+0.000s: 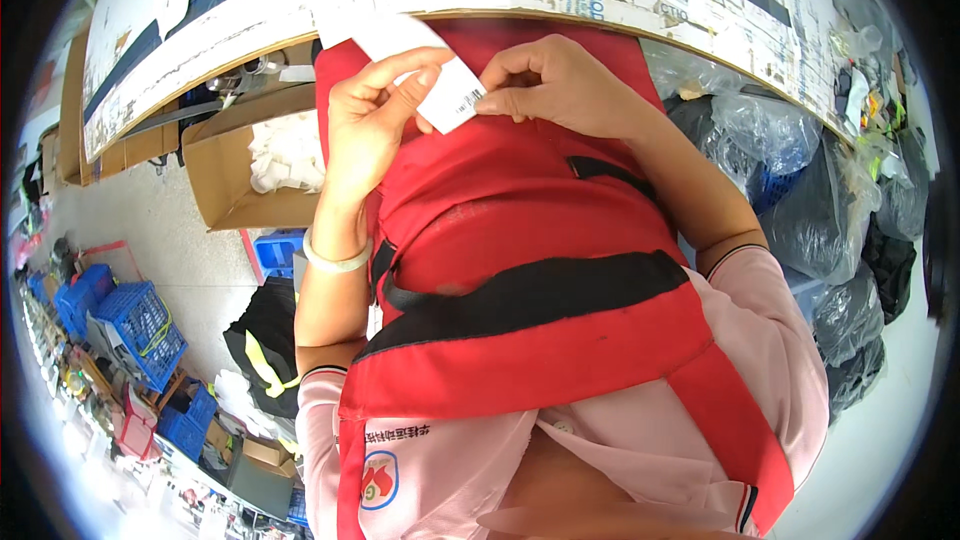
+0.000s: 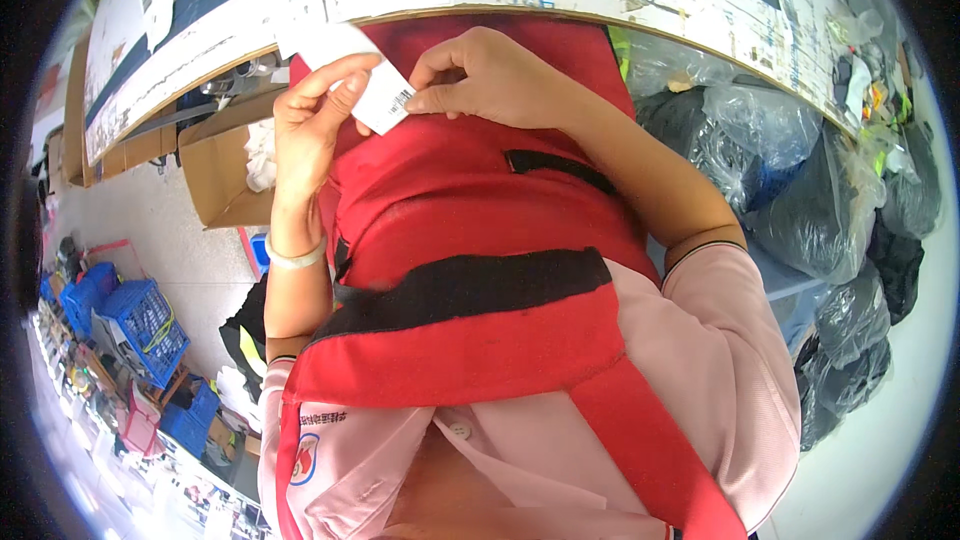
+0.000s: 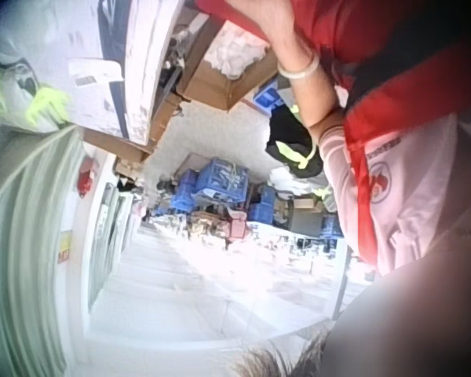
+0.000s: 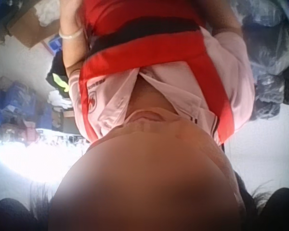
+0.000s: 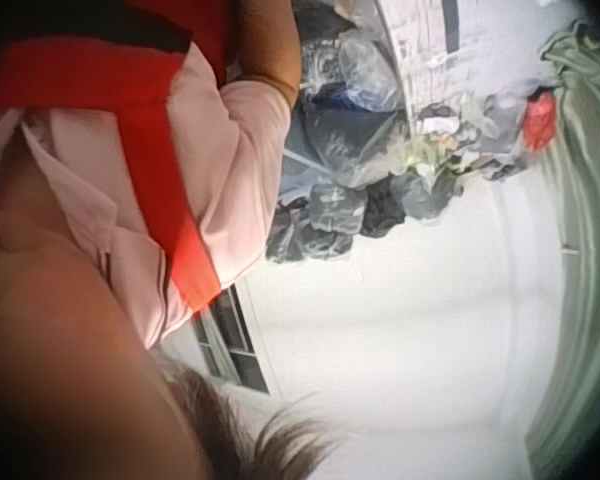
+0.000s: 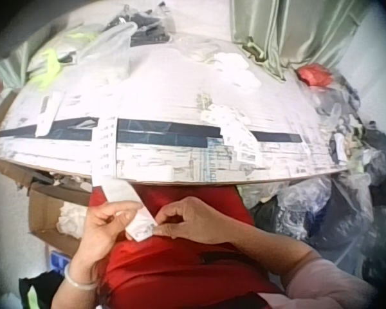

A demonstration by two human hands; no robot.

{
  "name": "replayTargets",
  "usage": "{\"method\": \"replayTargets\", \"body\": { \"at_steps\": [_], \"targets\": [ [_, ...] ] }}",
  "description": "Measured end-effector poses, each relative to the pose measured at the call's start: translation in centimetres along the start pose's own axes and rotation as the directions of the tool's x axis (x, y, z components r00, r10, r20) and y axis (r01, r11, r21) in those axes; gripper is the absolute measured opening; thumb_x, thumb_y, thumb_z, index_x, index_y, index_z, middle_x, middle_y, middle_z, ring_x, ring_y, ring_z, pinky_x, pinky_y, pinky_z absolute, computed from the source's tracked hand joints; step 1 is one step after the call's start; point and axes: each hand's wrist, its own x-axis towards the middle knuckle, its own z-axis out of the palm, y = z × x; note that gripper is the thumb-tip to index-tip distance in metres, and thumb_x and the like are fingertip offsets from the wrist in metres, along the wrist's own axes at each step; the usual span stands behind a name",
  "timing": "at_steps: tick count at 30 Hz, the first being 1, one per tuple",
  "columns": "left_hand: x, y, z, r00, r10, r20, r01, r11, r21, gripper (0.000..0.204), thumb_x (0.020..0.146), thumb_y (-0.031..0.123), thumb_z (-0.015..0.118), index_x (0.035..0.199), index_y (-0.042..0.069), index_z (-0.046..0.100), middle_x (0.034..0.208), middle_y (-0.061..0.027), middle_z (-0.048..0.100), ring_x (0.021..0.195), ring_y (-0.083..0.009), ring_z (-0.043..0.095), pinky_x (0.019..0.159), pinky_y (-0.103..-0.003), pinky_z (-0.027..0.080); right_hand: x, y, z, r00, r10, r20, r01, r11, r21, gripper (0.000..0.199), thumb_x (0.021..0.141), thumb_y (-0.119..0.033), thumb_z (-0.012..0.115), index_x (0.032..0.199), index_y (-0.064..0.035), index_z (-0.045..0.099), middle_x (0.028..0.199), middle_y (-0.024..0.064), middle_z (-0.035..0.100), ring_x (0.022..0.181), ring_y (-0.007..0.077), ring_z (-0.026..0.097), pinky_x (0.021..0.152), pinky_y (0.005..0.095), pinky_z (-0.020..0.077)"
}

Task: Manually checking or preparing a strip of product labels at a workstation.

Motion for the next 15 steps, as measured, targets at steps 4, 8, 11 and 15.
{"method": "replayTargets", "body": {
  "at_steps": [4,8,11,15],
  "targets": [
    [-0.5,0.4,-0.6,0.999,0.016,0.034,-0.013,0.997,-0.080,0.017,0.087,0.007,0.065,0.102,-0.001,0.069,0.084,-0.0051,0.068,0.066,-0.0062,0.058,0.062,-0.019,0.049,1.1,0.1,1.3,0.997,0.032,-0.076,-0.008,0.955,0.297,0.017,0.088,-0.018,0.066,0.090,-0.0015,0.066,0.073,-0.0008,0.060,0.062,0.0050,0.053,0.058,0.0192,0.0430],
    [-0.8,0.0,-1.0,0.999,-0.032,-0.010,0.033,0.997,0.076,0.012,0.084,0.006,0.070,0.094,-0.001,0.070,0.074,-0.0021,0.066,0.062,-0.0050,0.056,0.058,-0.019,0.047,1.7,0.1,1.9,0.996,0.039,-0.083,-0.019,0.973,0.232,0.013,0.089,-0.015,0.065,0.089,-0.0021,0.065,0.076,-0.0002,0.060,0.065,0.0044,0.053,0.060,0.0183,0.0430],
    [-0.7,-0.3,-1.0,0.999,-0.041,0.012,0.040,0.997,0.071,0.010,0.084,0.006,0.070,0.090,-0.001,0.071,0.073,-0.0019,0.066,0.060,-0.0043,0.055,0.055,-0.018,0.045,1.9,0.5,2.4,0.961,-0.086,-0.264,0.146,0.965,0.217,0.015,0.087,-0.016,0.067,0.089,-0.0011,0.066,0.077,0.0003,0.061,0.066,0.0063,0.054,0.060,0.0209,0.0439],
    [-0.6,-0.4,-0.8,0.997,-0.072,0.020,0.069,0.989,0.128,0.009,0.084,0.008,0.070,0.087,-0.001,0.071,0.072,-0.0011,0.065,0.059,-0.0039,0.053,0.054,-0.018,0.042,1.9,0.6,1.9,0.919,-0.268,-0.290,0.265,0.963,-0.051,0.011,0.086,-0.013,0.067,0.090,-0.0023,0.067,0.079,0.0017,0.063,0.069,0.0076,0.056,0.063,0.0221,0.0449]
  ]
}}
